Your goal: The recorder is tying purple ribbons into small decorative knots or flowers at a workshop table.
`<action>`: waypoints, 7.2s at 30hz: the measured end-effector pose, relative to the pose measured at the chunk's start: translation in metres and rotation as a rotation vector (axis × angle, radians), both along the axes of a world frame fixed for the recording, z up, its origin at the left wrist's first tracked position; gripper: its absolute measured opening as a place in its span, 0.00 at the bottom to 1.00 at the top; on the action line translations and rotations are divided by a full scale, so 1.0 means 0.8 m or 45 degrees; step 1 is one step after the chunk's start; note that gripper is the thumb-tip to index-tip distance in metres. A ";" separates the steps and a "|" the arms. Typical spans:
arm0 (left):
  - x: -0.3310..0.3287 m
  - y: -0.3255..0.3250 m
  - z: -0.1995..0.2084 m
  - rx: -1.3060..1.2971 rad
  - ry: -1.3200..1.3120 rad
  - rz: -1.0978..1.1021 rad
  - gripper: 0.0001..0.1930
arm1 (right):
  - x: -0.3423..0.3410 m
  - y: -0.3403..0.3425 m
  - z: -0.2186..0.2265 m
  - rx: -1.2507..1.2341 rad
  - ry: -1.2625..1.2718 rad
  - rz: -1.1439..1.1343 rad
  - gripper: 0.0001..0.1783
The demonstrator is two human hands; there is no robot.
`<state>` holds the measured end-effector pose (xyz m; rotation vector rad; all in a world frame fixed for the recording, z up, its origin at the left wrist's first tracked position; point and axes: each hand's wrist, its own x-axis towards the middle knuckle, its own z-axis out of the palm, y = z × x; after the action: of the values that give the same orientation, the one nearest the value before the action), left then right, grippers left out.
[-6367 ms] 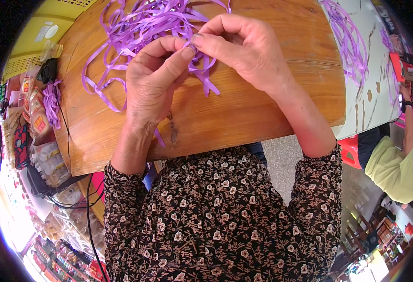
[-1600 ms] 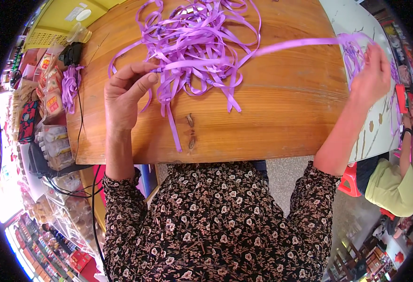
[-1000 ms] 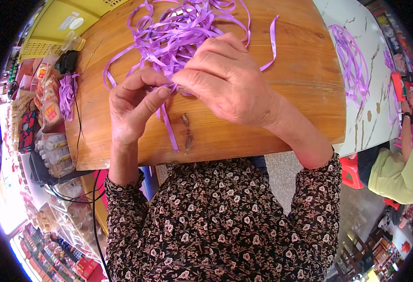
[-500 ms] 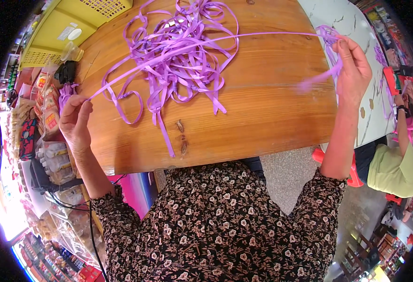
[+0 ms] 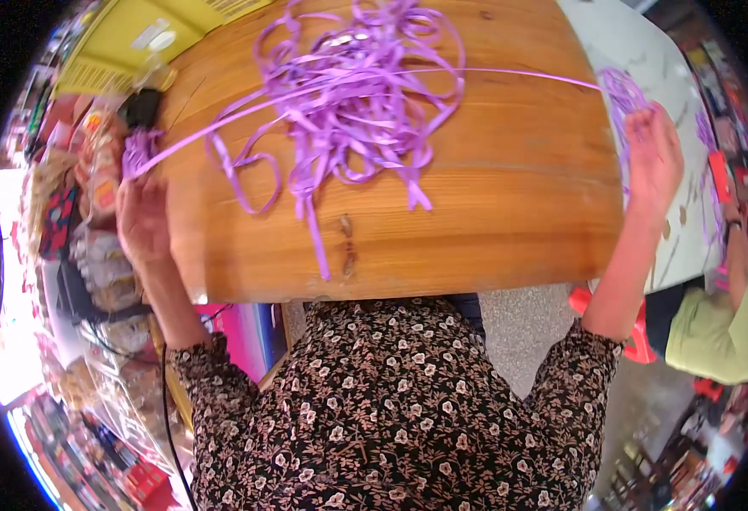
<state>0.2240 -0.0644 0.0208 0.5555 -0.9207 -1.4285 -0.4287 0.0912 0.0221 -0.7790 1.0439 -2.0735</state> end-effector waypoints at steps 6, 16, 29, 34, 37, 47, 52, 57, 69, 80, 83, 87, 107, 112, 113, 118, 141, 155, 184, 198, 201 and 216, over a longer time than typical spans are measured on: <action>-0.058 -0.012 -0.015 0.209 0.716 0.036 0.09 | 0.046 -0.014 0.017 -0.319 -0.793 0.174 0.15; -0.147 0.049 0.024 -0.037 -0.174 0.039 0.13 | 0.083 -0.019 0.034 -0.122 0.027 0.349 0.20; -0.216 0.095 0.030 -0.010 -0.183 -0.306 0.07 | 0.328 -0.044 0.057 -0.027 0.684 0.669 0.17; -0.226 0.110 0.036 0.028 -0.226 -0.386 0.07 | 0.341 -0.048 0.062 0.032 1.030 0.685 0.24; -0.231 0.114 0.034 -0.086 -0.336 -0.456 0.06 | 0.347 -0.055 0.073 -0.241 1.380 0.612 0.25; -0.240 0.117 0.033 -0.071 -0.226 -0.533 0.02 | 0.341 -0.058 0.064 -0.365 1.408 0.653 0.17; -0.239 0.115 0.034 0.025 -0.338 -0.577 0.02 | 0.337 -0.056 0.062 -0.461 1.397 0.633 0.13; -0.251 0.117 0.033 -0.343 -0.425 -0.321 0.02 | 0.338 -0.050 0.055 -0.450 1.373 0.526 0.12; -0.258 0.128 0.020 0.043 -0.150 -0.260 0.04 | 0.343 -0.058 0.048 -0.297 1.349 0.622 0.14; -0.259 0.125 0.018 0.026 -0.067 -0.166 0.07 | 0.340 -0.053 0.027 -0.076 0.546 0.728 0.15; -0.261 0.125 0.020 0.041 -0.056 -0.178 0.07 | 0.336 -0.054 0.025 -0.159 0.502 0.782 0.14; -0.266 0.124 0.015 -0.001 -0.075 -0.138 0.07 | 0.334 -0.057 0.027 -0.154 0.648 0.779 0.10; -0.283 0.129 0.010 0.044 -0.008 -0.208 0.10 | 0.342 -0.048 0.040 -0.201 1.148 0.423 0.12; -0.286 0.131 0.005 -0.035 -0.158 -0.080 0.10 | 0.340 -0.047 0.036 -0.343 1.515 0.251 0.12; -0.286 0.133 0.005 -0.030 -0.165 -0.060 0.09 | 0.341 -0.047 0.035 -0.342 1.514 0.250 0.12; -0.288 0.131 0.001 -0.027 -0.119 -0.014 0.08 | 0.344 -0.047 0.036 -0.390 1.554 0.150 0.10; -0.271 0.141 0.008 -0.053 -0.134 -0.163 0.06 | 0.330 -0.051 0.038 -0.409 1.501 0.298 0.10; -0.265 0.133 0.000 -0.325 -0.621 -0.027 0.04 | 0.329 -0.050 0.043 -0.332 1.474 0.395 0.12; -0.265 0.133 0.006 -0.432 -0.779 0.117 0.05 | 0.329 -0.056 0.036 -0.393 1.467 0.457 0.09; -0.255 0.131 0.011 -0.803 -1.067 0.255 0.09 | 0.330 -0.055 0.031 -0.460 1.478 0.461 0.09; -0.254 0.131 0.010 -0.947 -1.134 0.309 0.12 | 0.330 -0.052 0.035 -0.481 1.560 0.429 0.09; -0.252 0.136 0.027 -0.952 -1.230 0.142 0.12 | 0.329 -0.044 0.047 -0.537 1.739 0.358 0.09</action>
<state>0.0224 0.0444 0.0427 0.6972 -2.0246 -0.5597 -0.1653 0.0556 0.0600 -2.5537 0.9736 -1.3455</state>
